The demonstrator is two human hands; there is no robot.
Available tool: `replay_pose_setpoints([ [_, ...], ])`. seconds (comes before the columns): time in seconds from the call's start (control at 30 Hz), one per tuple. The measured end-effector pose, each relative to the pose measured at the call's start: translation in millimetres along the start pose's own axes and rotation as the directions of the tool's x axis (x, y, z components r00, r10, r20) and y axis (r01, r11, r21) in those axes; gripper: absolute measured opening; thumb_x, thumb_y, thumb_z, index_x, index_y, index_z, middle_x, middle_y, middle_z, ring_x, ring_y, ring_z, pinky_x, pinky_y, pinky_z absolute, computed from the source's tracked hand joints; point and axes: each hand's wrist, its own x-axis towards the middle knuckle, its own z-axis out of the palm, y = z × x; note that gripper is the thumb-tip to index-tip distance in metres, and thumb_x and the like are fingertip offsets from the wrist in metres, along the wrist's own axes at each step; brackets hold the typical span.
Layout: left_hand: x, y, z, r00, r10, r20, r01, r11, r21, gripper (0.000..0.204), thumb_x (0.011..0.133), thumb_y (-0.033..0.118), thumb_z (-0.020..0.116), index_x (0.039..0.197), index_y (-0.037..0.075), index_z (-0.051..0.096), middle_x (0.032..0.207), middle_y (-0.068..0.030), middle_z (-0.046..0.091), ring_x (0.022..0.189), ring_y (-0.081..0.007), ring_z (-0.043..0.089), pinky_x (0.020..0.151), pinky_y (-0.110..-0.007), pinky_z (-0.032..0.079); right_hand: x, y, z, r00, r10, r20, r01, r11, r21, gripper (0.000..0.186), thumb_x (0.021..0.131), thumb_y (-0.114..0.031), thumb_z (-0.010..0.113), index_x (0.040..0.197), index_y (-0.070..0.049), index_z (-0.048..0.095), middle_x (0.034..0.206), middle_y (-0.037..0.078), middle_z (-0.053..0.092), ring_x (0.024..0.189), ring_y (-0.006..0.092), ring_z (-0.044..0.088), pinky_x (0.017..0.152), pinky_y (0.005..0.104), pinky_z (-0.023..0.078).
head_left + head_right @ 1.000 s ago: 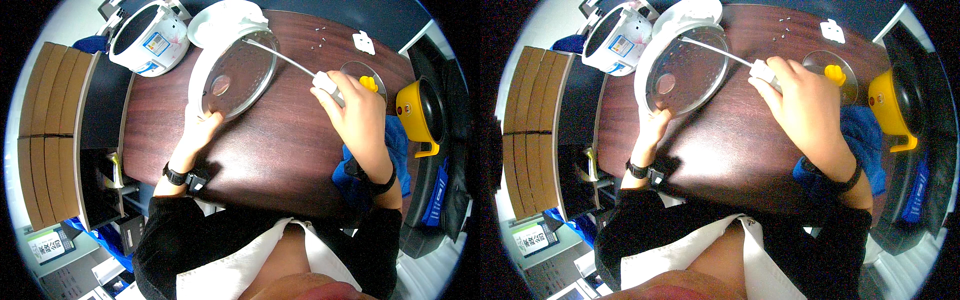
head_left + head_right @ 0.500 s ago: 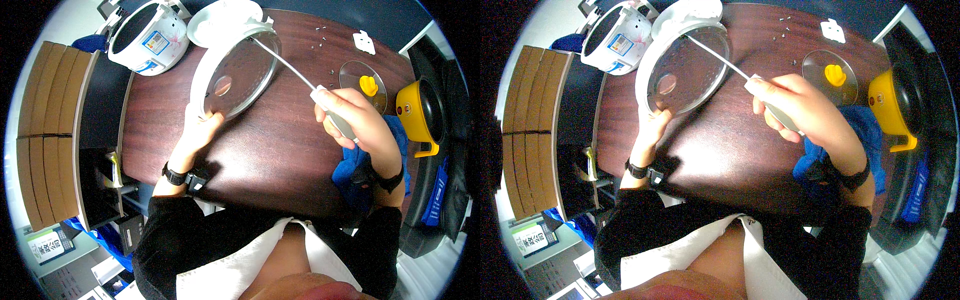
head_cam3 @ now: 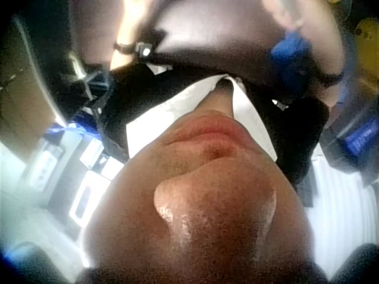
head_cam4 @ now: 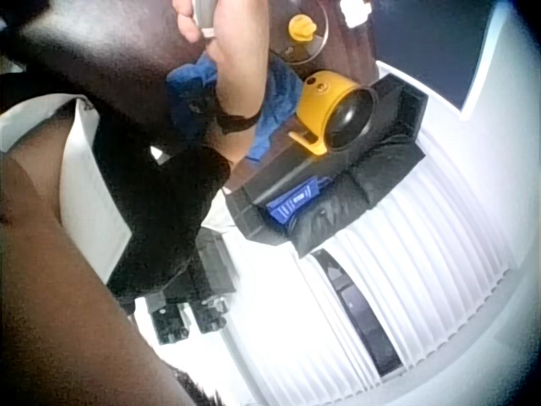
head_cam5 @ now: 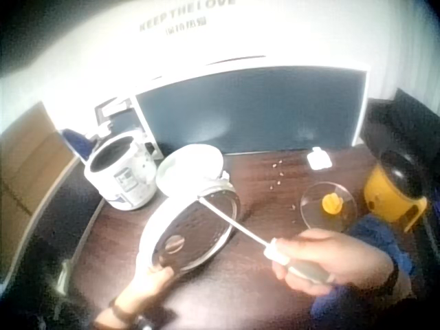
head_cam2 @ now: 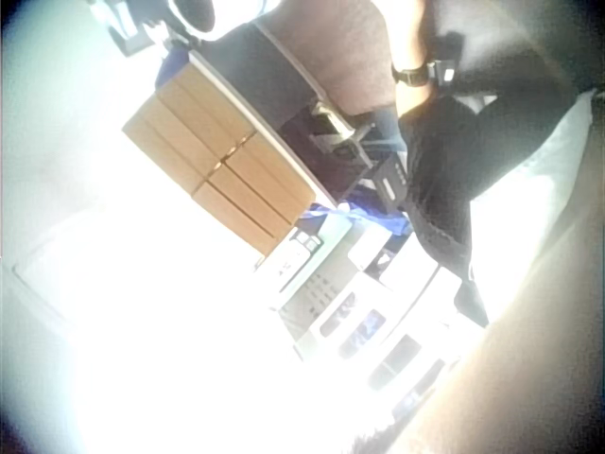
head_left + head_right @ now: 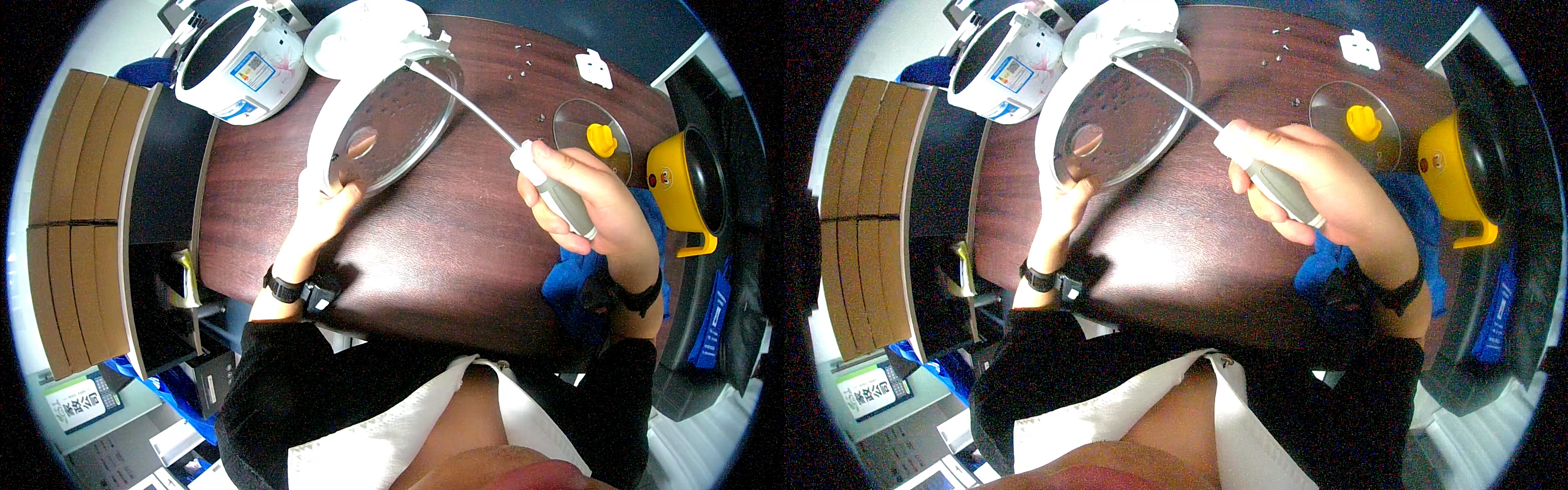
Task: The person uses a screwdriver to remove screws from a white circular appliance lid. They repeatedly insert the screwdriver into screw holes, turn it, and remove screws, placing them on the table. The person handles the lid and screwdriver throughout the clip.
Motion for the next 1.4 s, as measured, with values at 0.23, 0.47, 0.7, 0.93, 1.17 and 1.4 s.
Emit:
replay_pose_setpoints([
  [0.23,2,5,12,0.991,-0.015,-0.130,0.003,0.996,-0.089,0.039,0.074,0.000,0.057,0.113,-0.005,0.057,0.099,-0.0061,0.063,0.075,-0.0064,0.051,0.070,-0.023,0.044,2,2,2,1.000,0.027,0.001,-0.027,1.000,0.013,0.045,0.095,-0.040,0.038,0.074,-0.003,0.052,0.046,0.003,0.042,0.029,0.0076,0.034,0.028,0.0203,0.025],
  [0.47,2,-3,2,0.998,0.050,-0.032,-0.050,0.998,0.028,0.039,0.075,-0.001,0.057,0.114,-0.004,0.057,0.095,-0.0050,0.062,0.080,-0.0079,0.053,0.074,-0.024,0.045,5,4,0,0.999,0.043,0.033,-0.045,0.996,0.074,0.045,0.097,-0.038,0.035,0.074,-0.003,0.051,0.048,0.003,0.042,0.030,0.0068,0.033,0.027,0.0191,0.026],
  [0.7,3,8,12,0.991,-0.014,-0.136,0.013,1.000,-0.007,0.039,0.078,0.003,0.062,0.116,-0.003,0.056,0.110,-0.0131,0.062,0.094,-0.0132,0.056,0.079,-0.027,0.045,5,4,2,0.998,-0.033,-0.058,0.025,0.992,-0.124,0.043,0.097,-0.037,0.037,0.074,-0.004,0.051,0.046,0.002,0.043,0.030,0.0060,0.034,0.029,0.0194,0.025],
  [0.93,4,13,19,0.991,0.017,-0.136,-0.019,1.000,-0.008,0.044,0.081,0.007,0.065,0.123,0.000,0.053,0.092,-0.0043,0.060,0.079,-0.0087,0.051,0.075,-0.024,0.043,5,10,8,0.970,-0.148,-0.194,0.057,0.910,-0.411,0.039,0.092,-0.037,0.048,0.073,-0.004,0.054,0.048,0.002,0.046,0.035,0.0088,0.043,0.034,0.0247,0.030],
  [1.17,-4,1,9,0.996,-0.062,-0.067,0.065,0.997,0.042,0.042,0.080,0.004,0.064,0.120,-0.002,0.054,0.072,0.0038,0.048,0.066,-0.0058,0.042,0.062,-0.021,0.039,11,16,12,0.555,-0.823,-0.121,-0.045,0.115,-0.992,0.027,0.078,-0.034,0.066,0.085,-0.009,0.059,0.072,0.014,0.062,0.064,0.0336,0.060,0.055,0.0395,0.047],
  [1.4,2,13,12,0.990,-0.064,-0.125,0.069,0.997,0.038,0.042,0.081,0.008,0.065,0.120,-0.005,0.052,0.081,-0.0019,0.056,0.074,-0.0080,0.049,0.069,-0.023,0.042,11,15,6,0.686,-0.703,-0.189,0.056,0.310,-0.949,0.026,0.081,-0.033,0.064,0.087,-0.007,0.059,0.065,0.013,0.058,0.061,0.0307,0.060,0.053,0.0366,0.046],
])
